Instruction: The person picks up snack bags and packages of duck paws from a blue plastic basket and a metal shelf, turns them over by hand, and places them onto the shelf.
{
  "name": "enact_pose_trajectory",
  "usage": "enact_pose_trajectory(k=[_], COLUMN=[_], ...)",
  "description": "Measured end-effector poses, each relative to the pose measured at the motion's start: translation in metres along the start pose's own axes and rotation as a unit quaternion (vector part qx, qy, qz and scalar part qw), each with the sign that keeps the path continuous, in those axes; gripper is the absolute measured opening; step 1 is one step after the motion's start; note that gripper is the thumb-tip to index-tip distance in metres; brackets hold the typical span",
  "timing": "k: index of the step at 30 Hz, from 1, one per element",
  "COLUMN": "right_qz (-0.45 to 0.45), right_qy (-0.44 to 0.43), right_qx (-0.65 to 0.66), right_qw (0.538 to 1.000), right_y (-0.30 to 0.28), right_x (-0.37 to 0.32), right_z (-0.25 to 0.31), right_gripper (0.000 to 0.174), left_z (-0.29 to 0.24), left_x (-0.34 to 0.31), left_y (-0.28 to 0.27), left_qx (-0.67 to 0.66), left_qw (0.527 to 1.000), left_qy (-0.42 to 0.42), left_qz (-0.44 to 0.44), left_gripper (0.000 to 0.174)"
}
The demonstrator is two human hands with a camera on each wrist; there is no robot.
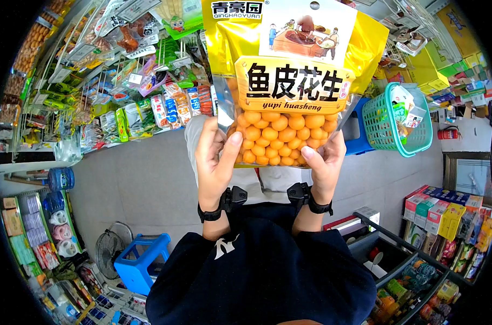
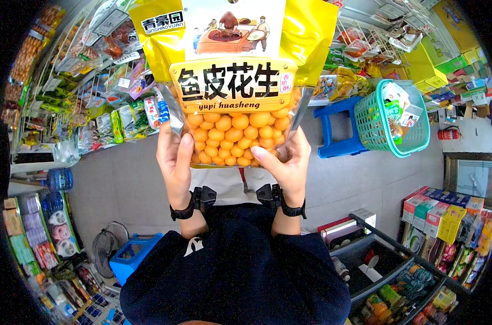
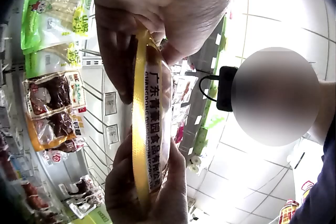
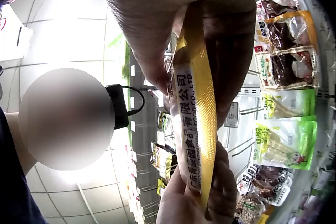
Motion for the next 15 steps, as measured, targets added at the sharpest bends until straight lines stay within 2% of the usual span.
enact_pose_trajectory(k=[15], right_qz=[0.005], right_qy=[-0.008], right_qx=[0.003], right_qw=[1.000], right_y=[0.0018], right_x=[0.0011], right_z=[0.0004], right_gripper=[0.056], left_z=[0.0001], left_x=[-0.0005], left_y=[-0.0014], left_qx=[-0.001], left_qw=[1.000], left_qy=[0.002], left_qz=[0.001], left_gripper=[0.025])
Point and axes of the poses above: each hand's wrist, its own x-axis towards the middle knuckle, its own y-axis out of the palm, z = x × y, the point moved 7 cm from there along x, towards the middle knuckle, and after that the axes turned 5 degrees about -x, right-handed, at the moved point
